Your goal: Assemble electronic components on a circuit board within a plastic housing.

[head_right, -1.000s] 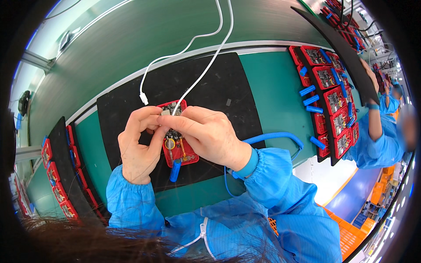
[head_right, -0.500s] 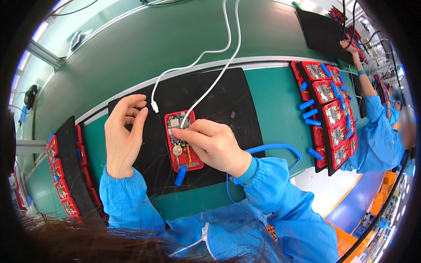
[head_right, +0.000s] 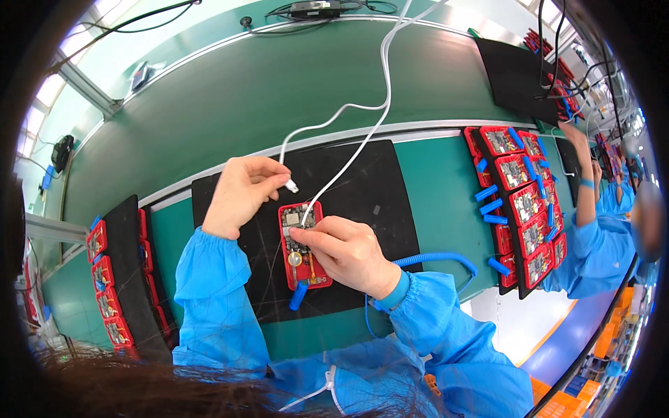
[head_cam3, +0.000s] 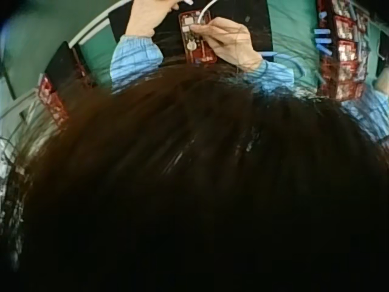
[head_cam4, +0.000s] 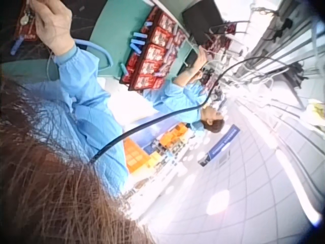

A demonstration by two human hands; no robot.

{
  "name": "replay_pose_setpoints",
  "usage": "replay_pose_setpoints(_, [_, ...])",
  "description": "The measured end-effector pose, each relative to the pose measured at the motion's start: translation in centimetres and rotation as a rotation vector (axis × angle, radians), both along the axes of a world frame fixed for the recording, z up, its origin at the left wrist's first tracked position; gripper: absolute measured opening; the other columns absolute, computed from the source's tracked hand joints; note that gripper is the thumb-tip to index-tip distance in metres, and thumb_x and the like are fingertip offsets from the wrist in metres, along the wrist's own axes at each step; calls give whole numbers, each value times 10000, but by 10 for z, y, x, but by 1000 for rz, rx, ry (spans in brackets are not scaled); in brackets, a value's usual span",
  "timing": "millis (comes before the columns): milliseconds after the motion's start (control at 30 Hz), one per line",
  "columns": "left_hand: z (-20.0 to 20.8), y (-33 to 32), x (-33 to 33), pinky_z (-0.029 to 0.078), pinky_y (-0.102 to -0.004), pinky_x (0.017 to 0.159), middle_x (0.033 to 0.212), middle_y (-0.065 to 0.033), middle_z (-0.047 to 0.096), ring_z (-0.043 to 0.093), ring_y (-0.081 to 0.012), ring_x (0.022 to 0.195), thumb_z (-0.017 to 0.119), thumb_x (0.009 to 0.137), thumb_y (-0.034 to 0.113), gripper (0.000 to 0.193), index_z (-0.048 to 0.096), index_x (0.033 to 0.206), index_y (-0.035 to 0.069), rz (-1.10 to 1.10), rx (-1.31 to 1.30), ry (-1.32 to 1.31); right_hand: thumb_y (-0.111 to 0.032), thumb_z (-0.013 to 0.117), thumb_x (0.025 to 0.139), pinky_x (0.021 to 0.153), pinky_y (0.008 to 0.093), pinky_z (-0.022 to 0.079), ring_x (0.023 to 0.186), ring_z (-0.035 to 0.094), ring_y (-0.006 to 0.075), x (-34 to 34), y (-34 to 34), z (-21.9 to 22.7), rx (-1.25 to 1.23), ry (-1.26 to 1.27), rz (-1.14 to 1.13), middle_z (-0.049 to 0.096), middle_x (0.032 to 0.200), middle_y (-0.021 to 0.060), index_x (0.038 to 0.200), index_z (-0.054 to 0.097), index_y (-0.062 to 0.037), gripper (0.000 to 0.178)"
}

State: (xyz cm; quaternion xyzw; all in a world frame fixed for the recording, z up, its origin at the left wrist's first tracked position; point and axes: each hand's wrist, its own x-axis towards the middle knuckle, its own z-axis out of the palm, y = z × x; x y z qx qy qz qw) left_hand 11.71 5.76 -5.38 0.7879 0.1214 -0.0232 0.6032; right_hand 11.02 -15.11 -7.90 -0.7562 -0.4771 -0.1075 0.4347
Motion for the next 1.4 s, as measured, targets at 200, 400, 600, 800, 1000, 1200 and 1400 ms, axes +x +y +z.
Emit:
replay_pose_setpoints(200, [-12, -2, 10, 510, -264, 635, 803, -91, 691, 624, -130, 686, 661, 835, 42, 128, 684, 915, -56, -156, 69, 61, 46, 667, 694, 544, 332, 511, 635, 602, 212, 0, -2, -2, -3, 16, -2, 595, 769, 44, 1033, 694, -100, 370])
replay_pose_setpoints(400, [-10, -2, 14, 516, -277, 682, 800, -97, 689, 643, -138, 724, 657, 834, 46, 128, 683, 913, -50, -237, 100, 59, 80, 704, 668, 493, 283, 498, 589, 619, 184, 2, 0, 1, 16, -3, -21, 631, 742, 66, 978, 736, -78, 349])
replay_pose_setpoints(600, [-1, -5, 12, 505, -288, 671, 759, -106, 673, 640, -159, 695, 632, 831, 58, 136, 669, 928, -29, -397, 268, -100, 80, 704, 672, 498, 283, 500, 592, 620, 185, 0, 2, 0, 17, -1, -22, 631, 742, 68, 976, 734, -73, 342])
replay_pose_setpoints(800, [-17, 2, -3, 487, -323, 649, 883, -97, 626, 592, -225, 732, 712, 720, 11, 301, 667, 1018, 13, -500, 383, -327, 69, 684, 681, 528, 309, 510, 618, 614, 201, 1, -1, -5, 8, 15, -18, 612, 756, 61, 998, 712, -82, 353])
replay_pose_setpoints(1000, [-20, -4, -6, 507, -380, 749, 951, -126, 611, 593, -302, 865, 666, 705, -50, 330, 658, 1028, 17, -437, 443, -479, 62, 664, 690, 555, 332, 516, 649, 609, 218, 2, -1, -1, 15, 8, -13, 592, 769, 53, 1019, 689, -90, 363])
replay_pose_setpoints(1200, [-14, -14, -11, 495, -401, 736, 907, -134, 570, 560, -336, 869, 612, 668, -71, 297, 624, 959, -14, -440, 572, -547, 62, 663, 696, 568, 338, 521, 661, 614, 230, 1, 1, -3, 29, 17, -6, 602, 788, 59, 1016, 689, -85, 353])
replay_pose_setpoints(1400, [-21, -20, -16, 495, -393, 785, 915, -124, 565, 543, -315, 914, 644, 657, -87, 324, 624, 976, -32, -414, 596, -539, 61, 661, 708, 578, 332, 527, 680, 628, 232, -2, -4, 0, 9, 29, -18, 617, 804, 64, 1007, 695, -81, 332])
